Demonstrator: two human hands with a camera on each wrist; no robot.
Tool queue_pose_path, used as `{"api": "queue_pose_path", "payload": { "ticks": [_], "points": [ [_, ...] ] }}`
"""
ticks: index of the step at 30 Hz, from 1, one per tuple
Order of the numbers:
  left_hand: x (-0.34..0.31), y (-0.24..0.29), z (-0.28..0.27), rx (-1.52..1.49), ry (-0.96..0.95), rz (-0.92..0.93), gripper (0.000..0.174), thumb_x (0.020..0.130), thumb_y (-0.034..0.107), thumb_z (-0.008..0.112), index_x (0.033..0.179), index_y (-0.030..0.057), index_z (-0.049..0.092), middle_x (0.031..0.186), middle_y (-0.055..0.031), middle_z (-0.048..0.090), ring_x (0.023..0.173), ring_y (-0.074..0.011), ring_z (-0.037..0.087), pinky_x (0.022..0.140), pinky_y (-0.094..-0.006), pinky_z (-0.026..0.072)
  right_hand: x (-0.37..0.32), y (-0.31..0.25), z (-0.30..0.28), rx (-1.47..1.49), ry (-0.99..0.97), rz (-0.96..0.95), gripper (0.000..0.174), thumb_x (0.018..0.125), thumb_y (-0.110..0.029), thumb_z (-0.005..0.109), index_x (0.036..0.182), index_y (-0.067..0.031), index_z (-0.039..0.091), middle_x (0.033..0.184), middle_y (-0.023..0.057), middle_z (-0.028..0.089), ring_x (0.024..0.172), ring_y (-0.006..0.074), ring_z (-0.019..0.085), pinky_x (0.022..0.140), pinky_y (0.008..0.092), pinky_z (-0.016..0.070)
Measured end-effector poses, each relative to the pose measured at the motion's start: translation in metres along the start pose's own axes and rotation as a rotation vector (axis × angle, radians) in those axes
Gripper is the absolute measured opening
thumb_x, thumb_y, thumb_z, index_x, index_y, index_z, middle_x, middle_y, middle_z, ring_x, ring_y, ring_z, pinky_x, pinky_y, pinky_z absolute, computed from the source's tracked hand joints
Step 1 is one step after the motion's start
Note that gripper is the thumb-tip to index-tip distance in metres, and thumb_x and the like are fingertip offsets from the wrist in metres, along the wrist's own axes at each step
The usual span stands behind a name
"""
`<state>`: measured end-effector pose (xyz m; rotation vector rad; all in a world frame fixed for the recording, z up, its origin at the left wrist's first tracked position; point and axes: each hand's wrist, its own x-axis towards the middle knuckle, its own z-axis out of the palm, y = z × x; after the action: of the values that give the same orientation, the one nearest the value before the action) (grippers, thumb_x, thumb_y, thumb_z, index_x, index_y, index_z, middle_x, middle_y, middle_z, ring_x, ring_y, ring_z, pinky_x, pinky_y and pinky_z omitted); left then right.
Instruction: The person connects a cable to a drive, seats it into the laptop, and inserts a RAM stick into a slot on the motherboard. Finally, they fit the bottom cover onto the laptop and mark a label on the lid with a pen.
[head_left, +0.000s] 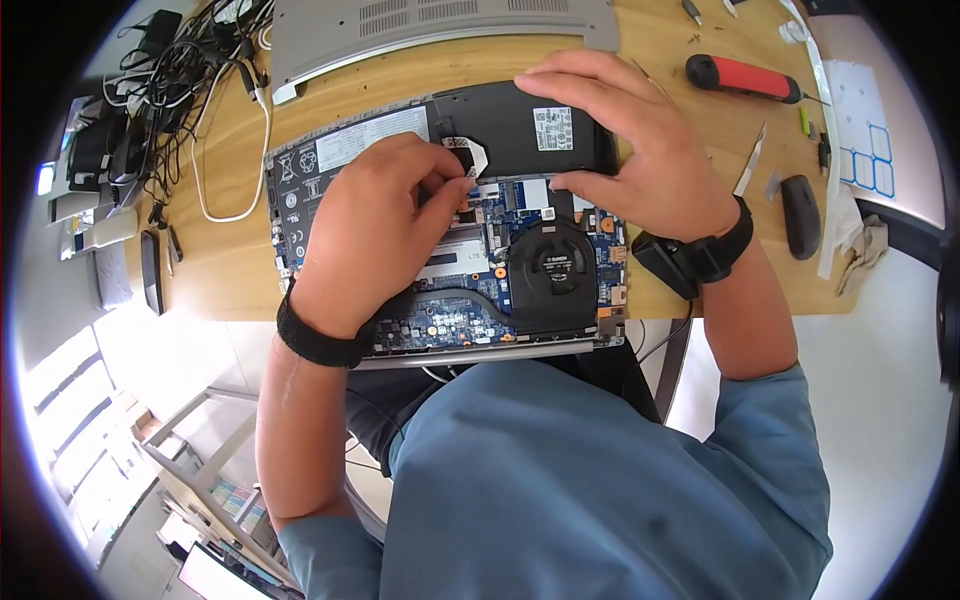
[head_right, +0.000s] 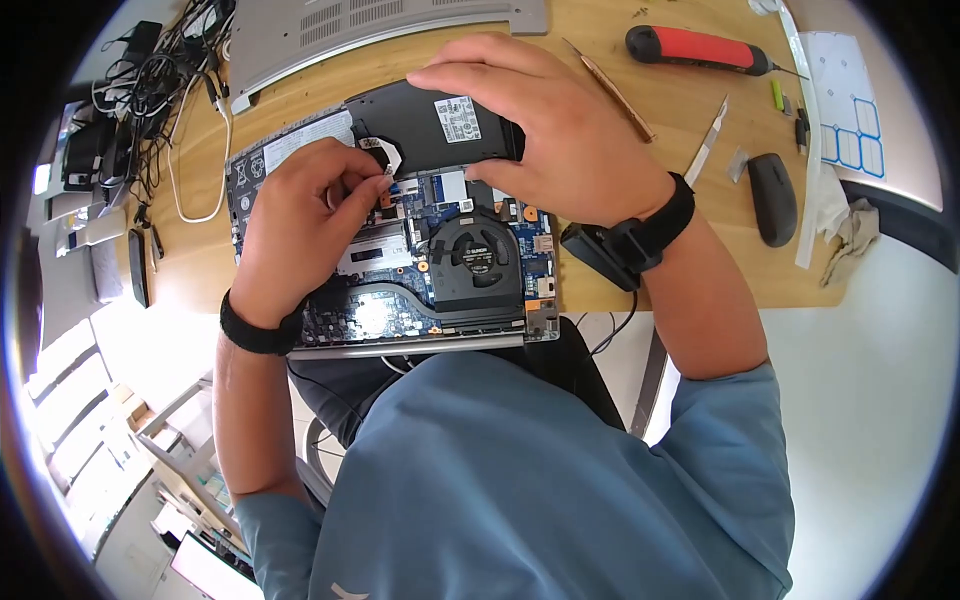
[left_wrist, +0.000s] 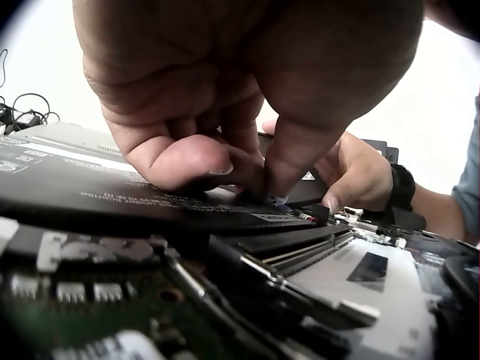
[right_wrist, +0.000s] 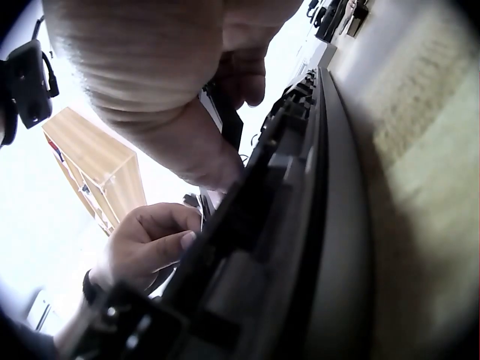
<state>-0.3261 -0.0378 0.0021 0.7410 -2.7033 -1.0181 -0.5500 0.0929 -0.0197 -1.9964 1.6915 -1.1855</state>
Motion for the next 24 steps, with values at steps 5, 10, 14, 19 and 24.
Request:
{"api": "queue_pose_path", "payload": {
  "ticks": [5,10,14,19,24],
  "points": [
    [0.001,0.002,0.0,-0.02,-0.017,-0.038,0.008,0.089,0.007,0.072,0.093,0.001,0.069,0.08,-0.005,0.064,0.066,-0.0125,0.058,0.061,-0.0269,0.046,-0.001,0.0,0.0,0.001,-0.006,0.0,0.072,0.065,0.005,0.08,0.133,-0.0101,0.062,0.134,0.0088,0.058,0.124,0.0301,0.055,0.104,0.0383,0.0466],
    [0.002,0.005,0.001,-0.034,-0.005,-0.063,0.008,0.086,0.009,0.072,0.089,0.0026,0.069,0.077,-0.0087,0.063,0.068,-0.0235,0.062,0.062,-0.0345,0.0489,-0.002,-0.001,0.0,0.024,0.01,0.005,0.067,0.069,0.004,0.077,0.133,-0.0092,0.062,0.134,0.0086,0.058,0.124,0.0297,0.055,0.104,0.0379,0.0471],
    [0.003,0.005,0.0,-0.048,-0.024,-0.082,0.008,0.086,0.009,0.072,0.089,0.0023,0.069,0.076,-0.0086,0.062,0.067,-0.0224,0.062,0.061,-0.0337,0.0485,-0.004,0.004,-0.001,0.096,0.029,0.019,0.061,0.073,0.004,0.074,0.131,-0.0091,0.062,0.133,0.0086,0.058,0.124,0.0298,0.056,0.105,0.0379,0.0461],
    [0.002,0.005,-0.001,-0.056,-0.033,-0.095,0.009,0.087,0.009,0.072,0.089,0.0022,0.068,0.076,-0.0081,0.062,0.065,-0.0212,0.061,0.06,-0.0325,0.0479,-0.006,0.011,0.005,0.225,0.082,0.091,0.059,0.074,0.007,0.073,0.129,-0.009,0.064,0.13,0.0085,0.061,0.122,0.0293,0.058,0.101,0.0377,0.0491],
    [0.003,0.005,-0.001,-0.053,-0.036,-0.072,0.008,0.087,0.009,0.072,0.09,0.0024,0.069,0.077,-0.0081,0.061,0.065,-0.0209,0.06,0.06,-0.032,0.0479,-0.01,0.013,0.011,0.613,0.132,0.265,0.056,0.078,0.017,0.067,0.13,-0.0037,0.063,0.125,0.0087,0.064,0.109,0.0185,0.067,0.091,0.0312,0.0564]
  ]
}}
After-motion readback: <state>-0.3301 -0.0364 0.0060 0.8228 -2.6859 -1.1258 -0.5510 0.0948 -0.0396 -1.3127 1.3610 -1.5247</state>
